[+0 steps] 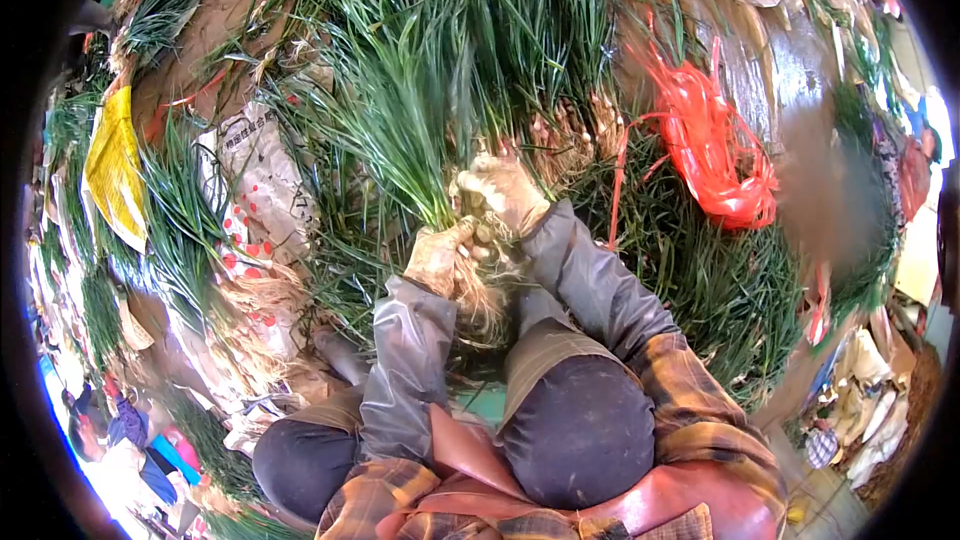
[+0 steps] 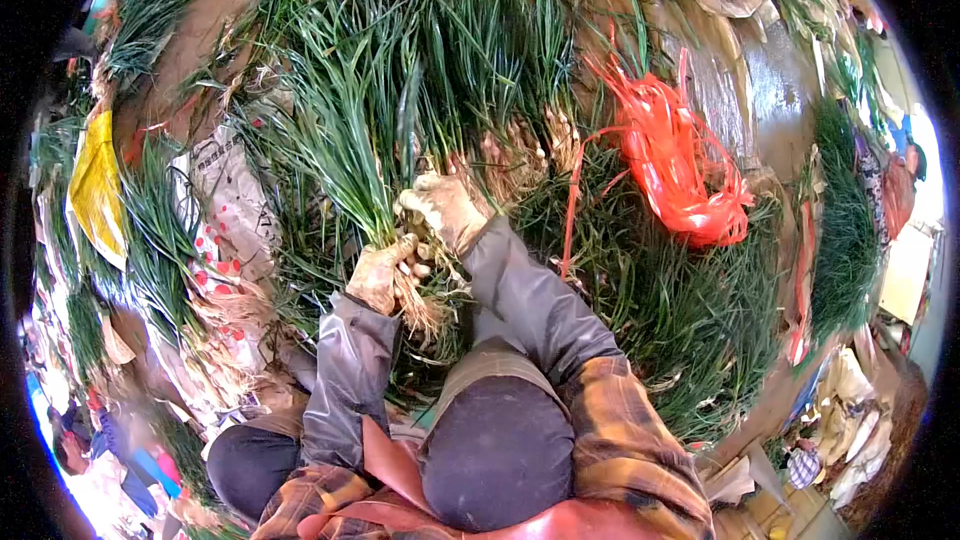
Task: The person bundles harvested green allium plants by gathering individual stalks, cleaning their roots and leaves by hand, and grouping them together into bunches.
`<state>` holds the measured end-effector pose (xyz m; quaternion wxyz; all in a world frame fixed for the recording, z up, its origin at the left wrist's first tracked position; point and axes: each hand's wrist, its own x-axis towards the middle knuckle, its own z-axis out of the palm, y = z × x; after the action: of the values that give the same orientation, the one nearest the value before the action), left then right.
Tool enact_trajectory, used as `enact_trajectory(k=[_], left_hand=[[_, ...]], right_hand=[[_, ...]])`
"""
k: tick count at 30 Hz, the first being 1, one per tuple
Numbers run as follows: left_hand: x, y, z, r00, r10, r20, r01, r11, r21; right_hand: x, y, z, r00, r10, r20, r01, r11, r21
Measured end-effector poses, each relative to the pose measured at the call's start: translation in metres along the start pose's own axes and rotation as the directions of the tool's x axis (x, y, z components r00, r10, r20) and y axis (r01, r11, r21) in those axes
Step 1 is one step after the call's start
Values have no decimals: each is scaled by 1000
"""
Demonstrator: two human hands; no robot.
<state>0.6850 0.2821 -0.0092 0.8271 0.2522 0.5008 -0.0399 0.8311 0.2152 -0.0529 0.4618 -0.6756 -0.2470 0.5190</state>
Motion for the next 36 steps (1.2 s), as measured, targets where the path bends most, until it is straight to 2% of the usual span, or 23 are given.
enact_trajectory(k=[1, 2, 3, 4, 6, 7, 9, 11, 14, 17, 18, 19, 20, 22, 24, 25, 27, 29, 30, 31, 32, 33, 36], left_hand=[[-1, -4, 0, 999, -18, 28, 20, 997, -74], [-3, -4, 0, 999, -2, 34, 5, 996, -86], [-3, -3, 0, 999, 13, 41, -9, 995, -99], [0, -3, -4, 995, 60, 85, -49, 991, -125], [0, 0, -3, 986, 108, 127, -89, 985, -147], [-14, 11, 2, 952, 68, 298, -3, 977, -214], [-24, 1, -8, 859, 267, 437, -58, 898, -435], [-16, 5, -27, 862, 321, 391, -17, 791, -612], [-14, 23, -33, 822, 490, 290, -221, 744, -631], [-3, 20, -45, 940, 306, 153, -218, 879, -423], [3, 17, -42, 950, 278, 143, -197, 887, -418], [-4, 20, -34, 962, 258, 88, -210, 907, -364], [-6, 20, -34, 971, 224, 80, -192, 936, -295], [-8, 24, -34, 960, 260, 100, -226, 936, -270], [-14, 30, -24, 954, 271, 125, -243, 949, -201], [-7, 30, -18, 950, 274, 149, -245, 951, -188], [1, 21, -3, 961, 258, 97, -229, 943, -240], [24, 3, -15, 974, 226, 6, -225, 971, -80], [17, 3, -23, 917, 371, 144, -397, 823, 406], [14, 1, -25, 918, 369, 143, -394, 824, 407], [13, 1, -23, 961, 248, 124, -255, 966, 41], [10, 3, -20, 980, 124, 155, -67, 942, -330], [-8, 12, -10, 982, 75, 176, 1, 917, -398]], right_hand=[[0, 1, 7, 997, 73, -7, -72, 993, 91], [-3, -3, 10, 978, -158, -135, 109, 943, -313], [-7, -7, 13, 898, -412, -156, 205, 705, -679], [-12, -11, 17, 931, -234, -280, 105, 907, -407], [-7, -6, 7, 944, -16, -330, -15, 996, -92], [11, 31, -18, 942, 19, -335, -207, 817, -538], [31, 47, -45, 926, 47, -375, -371, -74, -926], [4, -35, -57, 936, 349, -43, 25, -189, -982], [-11, 25, -28, 946, 212, 245, 62, 624, -779], [5, 35, -18, 980, -188, 58, 145, 487, -861], [5, -7, -9, 972, 75, -221, -193, 794, -577], [5, -29, -6, 838, 415, -355, -482, 868, -124], [13, -30, -13, 906, 308, -290, -405, 830, -385], [19, 4, -19, 918, 135, -373, -249, 928, -277], [-16, -21, -11, 764, -454, -460, -45, 673, -738], [-19, -2, -10, 848, -316, -426, 37, 837, -546], [-45, -46, 6, 955, -233, -184, 13, 652, -758], [-50, -29, 22, 709, -704, 54, 415, 354, -838], [-59, -58, 10, 958, -224, 179, 278, 580, -766], [-56, -37, 4, 981, -194, 25, 186, 883, -432], [-45, -22, -1, 940, -339, -35, 299, 870, -393], [-39, -29, -7, 972, -228, -53, 215, 958, -190], [-16, -45, -2, 970, 130, 207, -194, 924, 329]])
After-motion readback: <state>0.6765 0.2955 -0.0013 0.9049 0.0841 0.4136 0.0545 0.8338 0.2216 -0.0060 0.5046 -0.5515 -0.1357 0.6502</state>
